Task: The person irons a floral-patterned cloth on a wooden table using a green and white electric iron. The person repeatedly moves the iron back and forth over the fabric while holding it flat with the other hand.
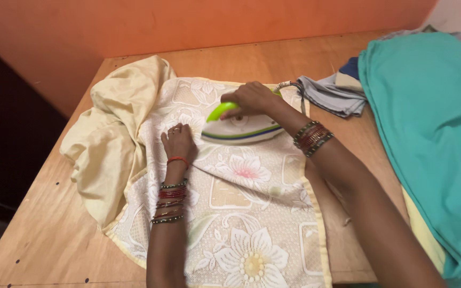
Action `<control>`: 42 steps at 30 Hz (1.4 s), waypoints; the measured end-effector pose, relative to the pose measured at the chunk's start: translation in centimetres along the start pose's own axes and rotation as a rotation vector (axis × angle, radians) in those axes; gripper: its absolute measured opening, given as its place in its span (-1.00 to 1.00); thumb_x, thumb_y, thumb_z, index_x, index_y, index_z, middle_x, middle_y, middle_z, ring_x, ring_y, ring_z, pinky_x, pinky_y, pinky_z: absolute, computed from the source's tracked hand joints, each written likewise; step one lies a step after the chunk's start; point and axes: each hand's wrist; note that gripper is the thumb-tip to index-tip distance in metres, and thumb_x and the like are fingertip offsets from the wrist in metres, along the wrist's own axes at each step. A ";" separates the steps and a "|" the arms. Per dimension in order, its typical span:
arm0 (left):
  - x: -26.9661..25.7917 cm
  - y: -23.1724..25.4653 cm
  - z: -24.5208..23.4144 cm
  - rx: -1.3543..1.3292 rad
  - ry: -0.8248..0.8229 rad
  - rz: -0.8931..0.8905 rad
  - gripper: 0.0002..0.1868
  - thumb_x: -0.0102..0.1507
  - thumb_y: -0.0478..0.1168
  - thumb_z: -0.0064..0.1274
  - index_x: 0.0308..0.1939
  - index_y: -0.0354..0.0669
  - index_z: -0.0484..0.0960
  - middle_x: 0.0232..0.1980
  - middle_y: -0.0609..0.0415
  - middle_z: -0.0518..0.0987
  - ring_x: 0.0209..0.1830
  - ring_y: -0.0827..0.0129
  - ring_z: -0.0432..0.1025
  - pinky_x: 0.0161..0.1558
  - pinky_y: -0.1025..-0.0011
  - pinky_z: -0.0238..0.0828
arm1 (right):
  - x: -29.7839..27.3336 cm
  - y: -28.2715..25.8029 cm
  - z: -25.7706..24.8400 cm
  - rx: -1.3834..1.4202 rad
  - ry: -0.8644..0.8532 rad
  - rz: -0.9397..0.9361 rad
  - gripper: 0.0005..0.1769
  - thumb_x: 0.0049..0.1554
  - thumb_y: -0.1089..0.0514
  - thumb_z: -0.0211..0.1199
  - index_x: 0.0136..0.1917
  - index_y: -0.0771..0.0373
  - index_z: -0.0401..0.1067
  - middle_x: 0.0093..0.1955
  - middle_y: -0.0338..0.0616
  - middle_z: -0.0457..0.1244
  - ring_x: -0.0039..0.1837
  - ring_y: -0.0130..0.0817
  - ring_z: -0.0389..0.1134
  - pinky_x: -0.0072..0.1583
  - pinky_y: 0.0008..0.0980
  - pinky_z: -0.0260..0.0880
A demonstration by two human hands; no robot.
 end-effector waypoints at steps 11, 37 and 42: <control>0.1 1.9 -2.1 0.295 0.117 0.084 -0.84 0.21 -0.27 -0.01 -0.26 -0.17 0.68 0.11 -0.12 0.66 0.19 0.05 0.49 0.44 -0.13 0.00 | -9.2 1.9 -1.6 0.006 0.022 -0.196 -0.32 0.05 -0.57 0.14 0.10 -0.02 0.48 -0.23 -0.09 0.40 -0.17 0.01 0.44 -0.19 -0.02 0.36; 0.8 3.0 -0.6 -0.176 0.109 0.237 -0.89 0.22 -0.28 0.04 -0.33 -0.27 0.61 -0.16 -0.17 0.65 -0.16 -0.03 0.52 -0.11 0.08 0.47 | 2.5 4.6 1.2 -0.043 0.002 0.265 -0.23 0.00 -0.65 0.13 0.18 -0.08 0.47 -0.15 -0.01 0.42 0.02 -0.01 0.46 0.03 0.00 0.39; 0.5 2.7 -0.5 -0.131 0.122 0.265 -0.85 0.20 -0.24 0.05 -0.32 -0.29 0.63 -0.14 -0.18 0.66 -0.17 -0.03 0.54 -0.15 0.10 0.49 | -3.9 1.3 -1.2 -0.015 -0.108 0.123 -0.23 0.04 -0.64 0.08 0.19 -0.06 0.45 -0.20 -0.01 0.41 -0.06 -0.01 0.47 -0.02 0.00 0.38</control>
Point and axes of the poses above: each hand's wrist, its own x-axis towards the middle knuckle, its own z-axis out of the palm, y = z × x
